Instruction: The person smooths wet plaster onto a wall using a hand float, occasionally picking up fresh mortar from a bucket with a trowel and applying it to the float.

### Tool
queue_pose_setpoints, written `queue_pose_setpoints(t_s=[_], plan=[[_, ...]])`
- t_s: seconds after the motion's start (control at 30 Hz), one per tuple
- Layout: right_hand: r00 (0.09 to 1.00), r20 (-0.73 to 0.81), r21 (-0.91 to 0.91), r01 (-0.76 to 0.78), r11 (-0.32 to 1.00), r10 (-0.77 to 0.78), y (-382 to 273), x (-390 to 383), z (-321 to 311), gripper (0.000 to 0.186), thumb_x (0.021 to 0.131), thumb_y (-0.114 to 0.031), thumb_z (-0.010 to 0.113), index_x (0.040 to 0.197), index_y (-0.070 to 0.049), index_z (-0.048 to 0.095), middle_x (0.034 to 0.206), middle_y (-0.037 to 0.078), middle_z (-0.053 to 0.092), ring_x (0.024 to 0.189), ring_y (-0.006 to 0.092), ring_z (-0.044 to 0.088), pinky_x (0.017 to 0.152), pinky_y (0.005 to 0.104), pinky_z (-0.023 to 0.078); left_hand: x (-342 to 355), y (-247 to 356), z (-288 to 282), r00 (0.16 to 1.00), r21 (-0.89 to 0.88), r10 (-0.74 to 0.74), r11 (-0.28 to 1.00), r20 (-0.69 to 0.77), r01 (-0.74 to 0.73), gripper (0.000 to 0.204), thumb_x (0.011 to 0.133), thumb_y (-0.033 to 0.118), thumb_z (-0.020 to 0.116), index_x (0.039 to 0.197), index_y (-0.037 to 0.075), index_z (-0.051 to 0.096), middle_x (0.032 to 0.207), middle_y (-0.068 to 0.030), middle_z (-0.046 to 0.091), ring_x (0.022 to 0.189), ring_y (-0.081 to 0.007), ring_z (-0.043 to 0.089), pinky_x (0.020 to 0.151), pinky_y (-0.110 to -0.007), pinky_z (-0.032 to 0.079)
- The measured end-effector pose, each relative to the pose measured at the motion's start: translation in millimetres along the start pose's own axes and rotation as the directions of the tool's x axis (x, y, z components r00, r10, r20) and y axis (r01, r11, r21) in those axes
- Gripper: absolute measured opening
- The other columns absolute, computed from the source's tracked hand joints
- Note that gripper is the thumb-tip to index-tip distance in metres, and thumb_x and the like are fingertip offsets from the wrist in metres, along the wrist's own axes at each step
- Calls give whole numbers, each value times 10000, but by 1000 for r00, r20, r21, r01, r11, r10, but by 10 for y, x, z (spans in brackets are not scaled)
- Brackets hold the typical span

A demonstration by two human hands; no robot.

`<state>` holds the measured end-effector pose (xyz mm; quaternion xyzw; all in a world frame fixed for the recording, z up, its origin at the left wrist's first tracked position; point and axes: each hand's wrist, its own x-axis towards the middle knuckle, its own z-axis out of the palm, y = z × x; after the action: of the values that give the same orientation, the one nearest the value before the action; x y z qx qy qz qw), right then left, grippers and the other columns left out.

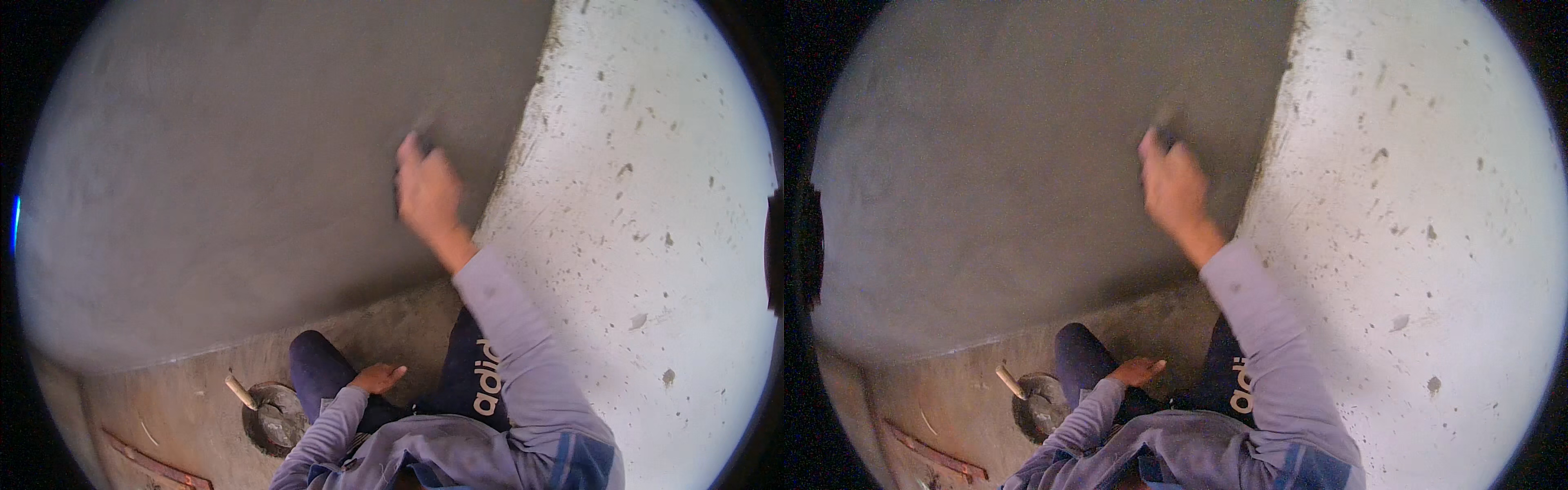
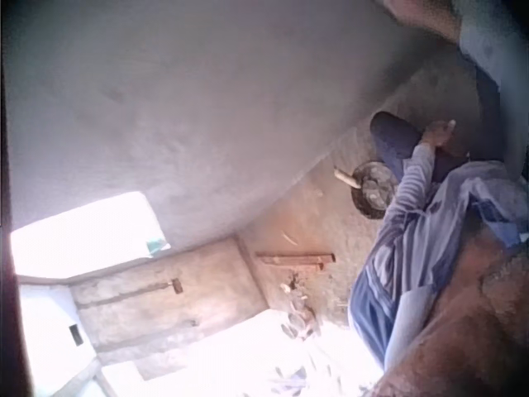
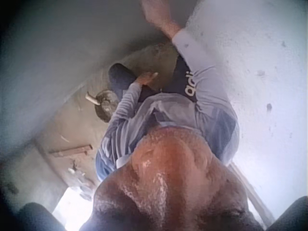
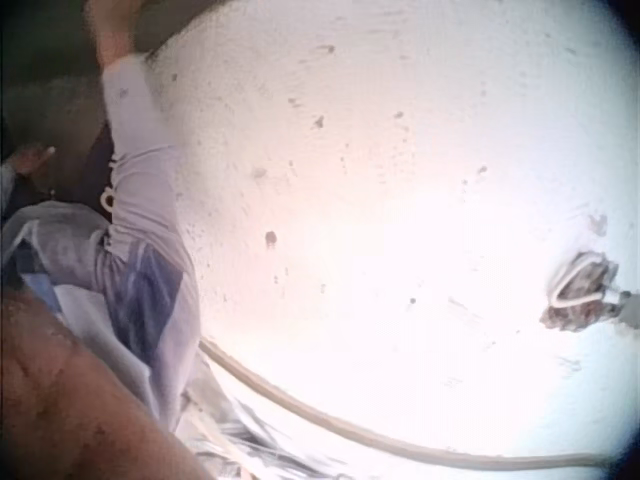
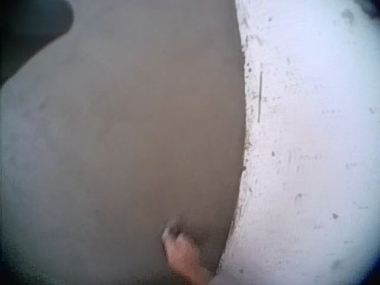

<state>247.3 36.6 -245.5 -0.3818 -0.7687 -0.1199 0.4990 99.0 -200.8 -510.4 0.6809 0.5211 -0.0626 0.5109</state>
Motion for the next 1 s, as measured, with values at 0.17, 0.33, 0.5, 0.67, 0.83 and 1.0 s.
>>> queue_pose_setpoints(t_s=[0.17,0.33,0.5,0.67,0.83,1.0], plan=[[944,328,85,-4,996,-25,-93,-1330,162,471,928,-142,519,1395,-200,516,844,163,519,762,359,565,617,471,460,39,9,34,996,79,30,997,-88,-23,774,973,670,211,1361,87,540,1304,-242,576,1250,-411,509,1066,-462,377],[962,-270,11,-37,999,39,168,391,-467,532,927,-228,576,1423,-79,457,899,186,530,786,359,572,665,446,465,-122,120,3,996,79,-72,994,-48,76,735,981,653,220,1373,117,536,1355,-192,556,1281,-389,485,1071,-461,373],[947,-321,-50,-11,999,-6,233,848,-531,503,926,-212,559,1402,-73,480,855,166,525,756,350,565,629,446,463,-150,248,59,999,66,-25,997,-47,28,702,988,629,254,1371,113,536,1357,-192,554,1280,-390,485,1074,-469,367],[944,329,34,11,999,-21,-64,-1067,241,479,917,-198,565,1388,-136,507,827,154,501,804,348,567,646,465,478,-93,320,-61,999,168,-11,986,37,5,676,992,613,282,1372,115,536,1329,-209,571,1261,-394,503,1073,-468,369],[999,-37,9,17,1000,-16,100,-311,-312,529,899,-203,596,1411,-125,491,866,181,537,804,359,590,676,460,485,-94,140,-50,996,176,-20,984,-88,35,654,991,608,290,1358,135,553,1285,-220,594,1234,-401,520,1052,-473,384],[918,-395,-69,-3,998,-25,393,1301,-870,460,928,-248,559,1362,-98,524,905,189,566,796,378,589,677,469,478,-232,146,63,991,172,59,984,-121,-37,673,986,621,289,1319,112,577,1256,-236,602,1208,-411,534,1025,-489,405]])
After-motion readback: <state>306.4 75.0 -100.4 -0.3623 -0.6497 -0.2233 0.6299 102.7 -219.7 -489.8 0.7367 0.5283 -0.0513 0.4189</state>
